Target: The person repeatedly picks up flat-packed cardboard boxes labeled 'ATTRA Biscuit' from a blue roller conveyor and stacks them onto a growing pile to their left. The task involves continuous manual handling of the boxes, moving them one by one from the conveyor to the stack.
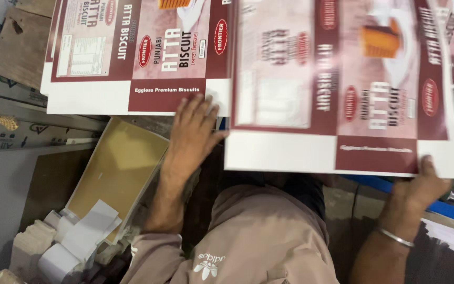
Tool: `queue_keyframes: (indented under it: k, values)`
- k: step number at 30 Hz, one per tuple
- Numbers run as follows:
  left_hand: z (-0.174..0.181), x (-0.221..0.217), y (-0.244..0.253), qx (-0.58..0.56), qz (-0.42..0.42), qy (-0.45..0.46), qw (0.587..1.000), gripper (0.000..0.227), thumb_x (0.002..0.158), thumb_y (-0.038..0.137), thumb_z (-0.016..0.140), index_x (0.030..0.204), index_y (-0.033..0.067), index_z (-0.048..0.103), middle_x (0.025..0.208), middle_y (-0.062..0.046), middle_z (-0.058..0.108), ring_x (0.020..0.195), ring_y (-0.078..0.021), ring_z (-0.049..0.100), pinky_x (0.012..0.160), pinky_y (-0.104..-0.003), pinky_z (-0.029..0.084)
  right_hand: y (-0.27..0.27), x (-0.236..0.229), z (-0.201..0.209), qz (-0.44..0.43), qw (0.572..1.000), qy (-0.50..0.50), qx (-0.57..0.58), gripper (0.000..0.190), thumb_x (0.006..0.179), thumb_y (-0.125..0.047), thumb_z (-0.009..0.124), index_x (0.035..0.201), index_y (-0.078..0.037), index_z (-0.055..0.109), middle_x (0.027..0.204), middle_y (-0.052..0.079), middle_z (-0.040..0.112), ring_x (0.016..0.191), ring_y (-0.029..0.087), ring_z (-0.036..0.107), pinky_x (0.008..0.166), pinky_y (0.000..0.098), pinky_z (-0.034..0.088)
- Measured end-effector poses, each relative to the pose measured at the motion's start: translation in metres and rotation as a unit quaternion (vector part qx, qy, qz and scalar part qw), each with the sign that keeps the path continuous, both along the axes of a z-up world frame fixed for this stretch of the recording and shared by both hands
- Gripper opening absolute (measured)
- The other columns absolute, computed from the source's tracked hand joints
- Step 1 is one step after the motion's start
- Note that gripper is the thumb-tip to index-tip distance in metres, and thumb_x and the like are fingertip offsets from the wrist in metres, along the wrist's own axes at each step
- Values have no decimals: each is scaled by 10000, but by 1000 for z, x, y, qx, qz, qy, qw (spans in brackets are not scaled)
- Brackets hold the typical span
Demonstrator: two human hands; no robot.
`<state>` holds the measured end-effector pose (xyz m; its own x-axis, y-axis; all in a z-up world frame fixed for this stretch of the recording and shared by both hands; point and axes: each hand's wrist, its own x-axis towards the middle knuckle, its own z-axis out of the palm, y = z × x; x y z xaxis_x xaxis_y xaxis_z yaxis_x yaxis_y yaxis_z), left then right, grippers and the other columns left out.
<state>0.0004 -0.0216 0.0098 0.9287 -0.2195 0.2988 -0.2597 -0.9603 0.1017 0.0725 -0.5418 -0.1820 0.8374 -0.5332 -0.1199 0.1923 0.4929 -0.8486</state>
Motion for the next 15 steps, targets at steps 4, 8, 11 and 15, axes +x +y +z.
queue_keyframes:
  k: [4,8,11,15]
  values:
    - [-6,15,22,100,6,-47,994,465,943,155,703,1370,-12,629,1381,-165,634,1329,-303,585,1159,-455,446,-49,-12,-31,-51,995,-19,-82,368,1065,167,495,1428,108,494,1420,239,611,1317,349,685,1186,453,618]
    - [-9,20,32,91,-16,-80,992,426,883,76,726,1296,-1,654,1289,-135,694,1228,-283,665,1035,-402,544,-68,-43,-38,-95,993,7,-71,316,1065,124,473,1379,117,511,1382,252,629,1280,358,722,1134,444,619]
    - [-10,24,36,24,-22,-90,995,368,867,48,776,1223,21,686,1220,-115,711,1159,-267,679,964,-402,562,-62,-69,-33,-91,991,20,-92,330,1079,126,457,1407,113,486,1412,246,606,1298,341,712,1139,417,616]
    - [-5,18,34,-15,-8,-71,997,443,725,49,842,1153,56,726,1145,-72,714,1107,-252,677,944,-424,565,-52,-108,-16,-97,989,60,-97,338,1076,114,458,1412,127,501,1404,253,620,1283,336,736,1106,411,632]
